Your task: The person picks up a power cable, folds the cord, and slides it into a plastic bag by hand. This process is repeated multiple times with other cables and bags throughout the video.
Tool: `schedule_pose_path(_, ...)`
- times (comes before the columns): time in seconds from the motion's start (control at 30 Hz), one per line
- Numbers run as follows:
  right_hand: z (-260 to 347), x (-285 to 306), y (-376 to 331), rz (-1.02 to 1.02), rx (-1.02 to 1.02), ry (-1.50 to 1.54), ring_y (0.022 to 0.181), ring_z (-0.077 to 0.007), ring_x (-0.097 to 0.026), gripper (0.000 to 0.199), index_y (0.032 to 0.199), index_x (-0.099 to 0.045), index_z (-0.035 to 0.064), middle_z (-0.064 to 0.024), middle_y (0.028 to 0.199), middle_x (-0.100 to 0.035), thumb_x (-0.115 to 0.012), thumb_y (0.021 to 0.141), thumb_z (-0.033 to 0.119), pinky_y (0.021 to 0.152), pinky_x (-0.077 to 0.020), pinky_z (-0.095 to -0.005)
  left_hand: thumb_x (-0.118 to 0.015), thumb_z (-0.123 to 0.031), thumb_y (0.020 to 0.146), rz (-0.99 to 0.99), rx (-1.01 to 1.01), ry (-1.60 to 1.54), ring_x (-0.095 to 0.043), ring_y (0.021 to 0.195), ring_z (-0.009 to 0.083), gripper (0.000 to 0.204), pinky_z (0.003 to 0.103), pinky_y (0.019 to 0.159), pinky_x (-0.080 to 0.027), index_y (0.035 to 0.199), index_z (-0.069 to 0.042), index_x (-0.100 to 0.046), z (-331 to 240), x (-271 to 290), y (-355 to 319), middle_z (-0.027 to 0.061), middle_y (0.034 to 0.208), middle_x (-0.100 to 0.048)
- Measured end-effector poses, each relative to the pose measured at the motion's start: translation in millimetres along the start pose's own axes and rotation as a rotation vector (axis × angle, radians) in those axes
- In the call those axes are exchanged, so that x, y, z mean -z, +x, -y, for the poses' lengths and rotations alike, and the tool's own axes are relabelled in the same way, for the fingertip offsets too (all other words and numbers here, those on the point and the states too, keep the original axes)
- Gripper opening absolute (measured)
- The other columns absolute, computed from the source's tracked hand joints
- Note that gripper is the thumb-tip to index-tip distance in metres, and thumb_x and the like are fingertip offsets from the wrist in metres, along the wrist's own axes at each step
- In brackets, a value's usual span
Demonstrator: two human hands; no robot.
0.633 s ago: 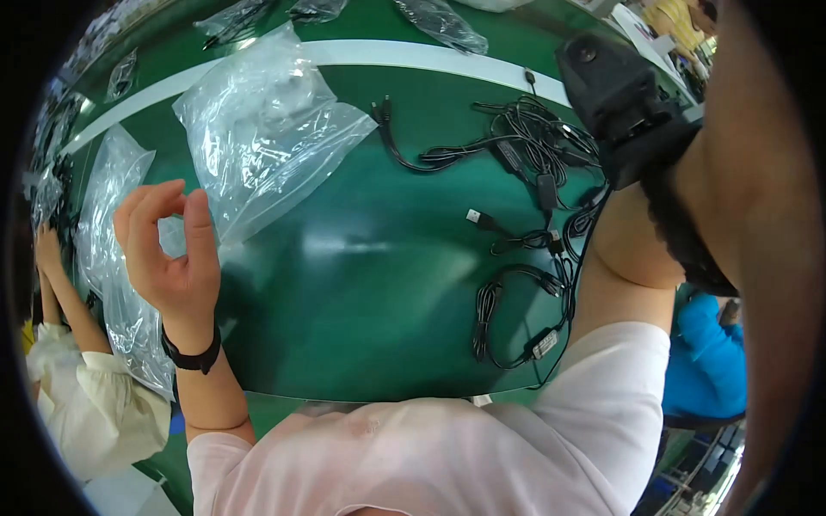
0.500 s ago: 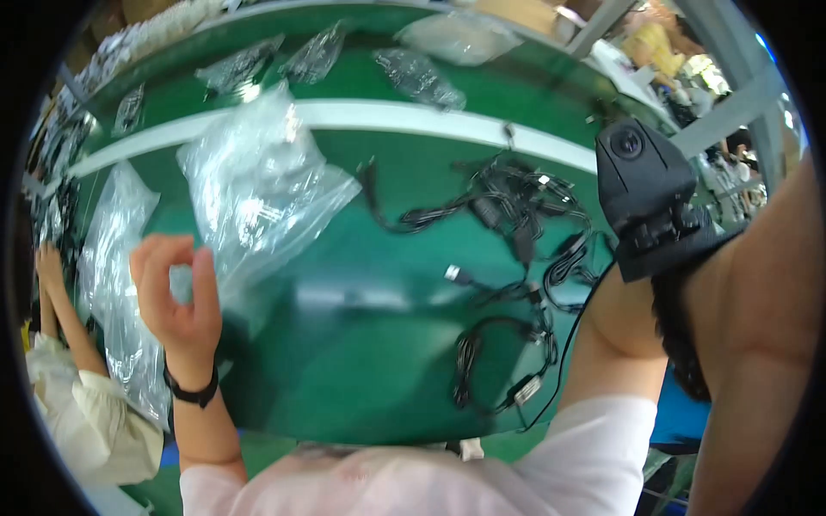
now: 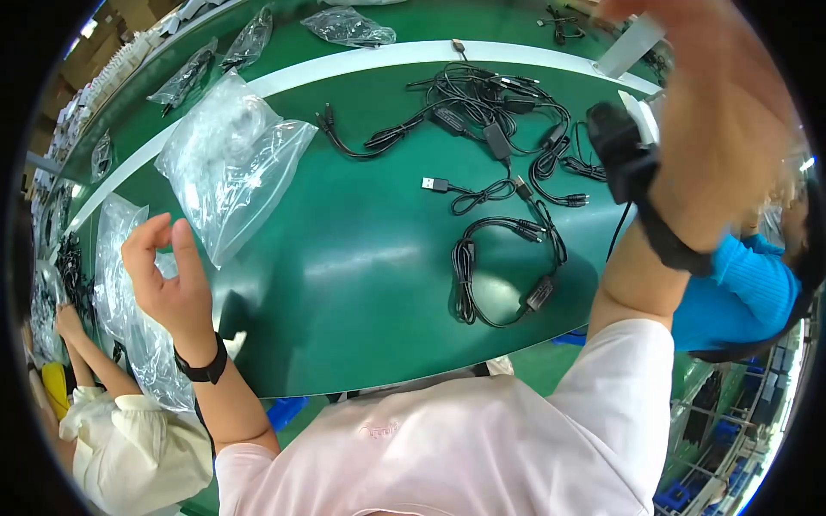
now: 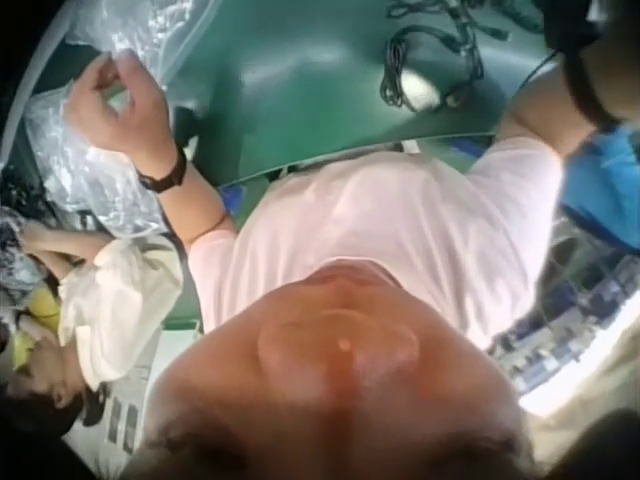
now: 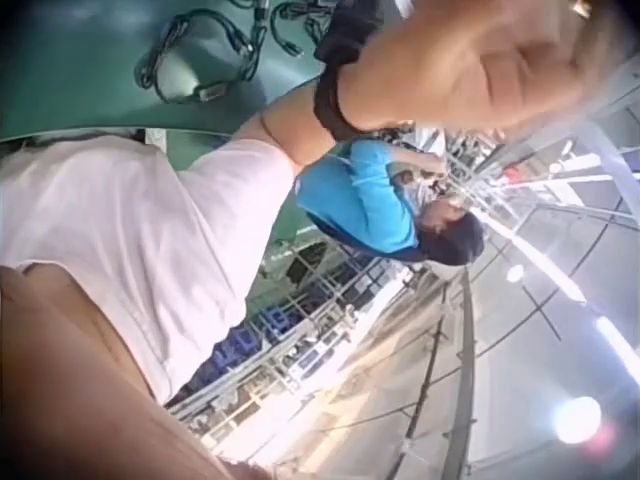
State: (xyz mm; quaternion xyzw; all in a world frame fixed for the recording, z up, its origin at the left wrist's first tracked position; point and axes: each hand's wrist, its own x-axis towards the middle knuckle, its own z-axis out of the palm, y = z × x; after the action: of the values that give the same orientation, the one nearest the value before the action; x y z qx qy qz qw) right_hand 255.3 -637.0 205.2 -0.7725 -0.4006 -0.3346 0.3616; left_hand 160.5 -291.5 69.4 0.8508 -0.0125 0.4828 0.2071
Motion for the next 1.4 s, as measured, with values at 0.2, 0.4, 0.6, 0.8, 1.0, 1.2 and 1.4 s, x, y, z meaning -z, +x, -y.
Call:
schedule_pose_path(0.2,-74,-90,-87,0.635,-0.424,-0.44,0.07,-0.0344,-0.059,0.04,0.098,-0.05,0.0023,-0.0183,0.075,-0.06,-0.071,0.068,0.017,0.064,-0.0462,-0.0392,-0.065,0.002,0.071,0.011,-0.067,-0.047,-0.05,0.071,0.0199,0.018,0.031,0.07,-0.04,0.088,-0.003,-0.058,2,0,-3,0.0039,0.062,-0.055)
schedule_pose_path(0.4,-64,-85,-82,0.546,-0.479,-0.334,0.069,-0.0258,-0.057,0.035,0.098,-0.045,0.003,-0.0138,0.076,-0.056,-0.063,0.068,0.005,0.062,-0.0456,-0.0328,-0.065,-0.001,0.069,0.097,0.0,-0.107,-0.051,0.08,0.0256,0.021,0.035,0.075,-0.041,0.089,-0.004,-0.058,5,-10,-11,0.0049,0.071,-0.058)
schedule_pose_path(0.6,-39,-58,-19,0.093,-0.218,0.156,0.061,-0.0027,-0.048,0.02,0.094,-0.054,0.0052,0.0025,0.072,-0.053,-0.062,0.076,0.002,0.049,-0.0351,-0.0164,-0.07,-0.015,0.069,0.16,-0.162,-0.114,-0.045,0.106,0.0307,0.044,0.038,0.09,-0.035,0.107,-0.003,-0.053,-18,-20,4,0.0133,0.11,-0.053)
schedule_pose_path(0.8,12,-53,6,0.304,-0.387,0.573,0.054,-0.0026,-0.05,0.024,0.099,-0.055,0.0035,-0.0007,0.071,-0.057,-0.062,0.076,0.006,0.039,-0.0331,-0.0144,-0.073,-0.031,0.069,0.301,0.096,-0.73,-0.047,0.109,0.0283,0.073,0.037,0.092,-0.038,0.126,-0.002,-0.039,-68,-48,16,0.0188,0.121,-0.046)
schedule_pose_path(1.0,10,-90,-10,0.42,-0.597,1.261,0.07,-0.0089,-0.055,0.054,0.129,-0.035,0.0016,-0.0194,0.101,-0.057,-0.058,0.08,0.006,0.051,-0.0431,-0.0169,-0.046,-0.014,0.09,0.636,0.718,-1.382,-0.058,0.063,0.0125,0.02,0.022,0.054,-0.045,0.106,-0.002,-0.05,-84,-53,19,0.0089,0.085,-0.061)
schedule_pose_path(1.2,-1,-118,-25,0.119,-0.78,1.535,0.084,-0.0166,-0.053,0.055,0.131,-0.034,0.0003,-0.0197,0.098,-0.055,-0.049,0.078,-0.005,0.069,-0.0469,-0.0222,-0.044,-0.016,0.091,0.509,0.863,-1.48,-0.051,0.054,0.0096,0.017,0.02,0.043,-0.039,0.099,-0.002,-0.051,-65,-46,12,0.0059,0.076,-0.057)
schedule_pose_path(1.4,-6,-143,-42,-0.175,-0.935,1.881,0.063,-0.0161,-0.043,0.033,0.104,-0.048,-0.0035,-0.0197,0.1,-0.051,-0.042,0.072,-0.01,0.053,-0.036,-0.0262,-0.057,-0.025,0.087,0.454,1.11,-1.481,-0.049,0.065,0.0096,0.023,0.022,0.053,-0.04,0.096,-0.005,-0.052,-95,-58,-19,0.0037,0.08,-0.055)
